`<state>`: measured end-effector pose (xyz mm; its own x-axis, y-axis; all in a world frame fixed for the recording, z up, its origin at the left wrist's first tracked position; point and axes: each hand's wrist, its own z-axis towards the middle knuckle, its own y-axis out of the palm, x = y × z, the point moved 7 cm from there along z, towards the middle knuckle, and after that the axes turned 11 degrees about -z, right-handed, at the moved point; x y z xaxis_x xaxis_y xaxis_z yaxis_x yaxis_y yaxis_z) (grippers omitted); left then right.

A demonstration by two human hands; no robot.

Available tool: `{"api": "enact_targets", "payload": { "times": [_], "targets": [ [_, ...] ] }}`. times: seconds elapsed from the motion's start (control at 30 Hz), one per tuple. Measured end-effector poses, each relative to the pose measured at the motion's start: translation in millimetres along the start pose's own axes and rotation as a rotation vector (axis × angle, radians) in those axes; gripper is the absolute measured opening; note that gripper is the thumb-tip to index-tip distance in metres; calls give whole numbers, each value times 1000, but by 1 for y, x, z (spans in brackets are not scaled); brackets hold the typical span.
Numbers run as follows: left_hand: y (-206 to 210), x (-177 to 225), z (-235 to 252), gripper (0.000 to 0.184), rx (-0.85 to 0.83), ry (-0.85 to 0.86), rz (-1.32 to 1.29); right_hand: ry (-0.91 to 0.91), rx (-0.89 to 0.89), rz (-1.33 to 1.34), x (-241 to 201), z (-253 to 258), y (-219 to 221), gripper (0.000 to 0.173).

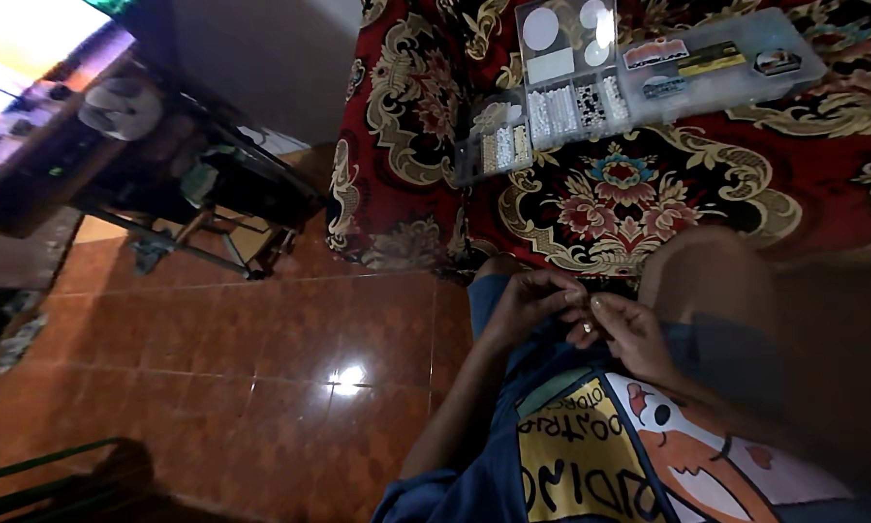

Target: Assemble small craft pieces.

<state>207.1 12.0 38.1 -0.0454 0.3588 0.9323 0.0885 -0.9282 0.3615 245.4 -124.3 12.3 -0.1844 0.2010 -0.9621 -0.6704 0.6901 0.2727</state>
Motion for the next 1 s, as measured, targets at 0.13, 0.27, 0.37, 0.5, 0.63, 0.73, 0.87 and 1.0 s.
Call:
{"api": "enact_targets", "payload": {
  "times": [0.13, 0.27, 0.37, 0.5, 0.63, 0.73, 0.87, 1.0],
  "targets": [
    [0, -3, 3, 11, 13, 0, 2, 31, 58, -65, -1, 0, -1, 12],
    [-12, 3, 15, 14, 77, -28, 112, 27, 66, -90, -1, 2, -2, 14],
    [-44, 9, 35, 18, 195, -58, 276, 39, 74, -81, 1, 2, -3, 14],
    [-94, 28, 81, 25, 359, -43, 605, 40, 92, -82, 1, 4, -6, 14],
    [-132, 46, 130, 25, 480, -19, 918, -58, 112, -184, 1, 7, -12, 14],
    [-135, 52, 164, 25, 464, -89, 1160, -123, 127, -229, 1, 10, -17, 12],
    [-137, 43, 201, 22, 389, -232, 1414, -137, 137, -272, -1, 13, -22, 14],
    [-139, 32, 222, 24, 334, -356, 1512, -117, 133, -181, -2, 14, -23, 11]
  ]
}}
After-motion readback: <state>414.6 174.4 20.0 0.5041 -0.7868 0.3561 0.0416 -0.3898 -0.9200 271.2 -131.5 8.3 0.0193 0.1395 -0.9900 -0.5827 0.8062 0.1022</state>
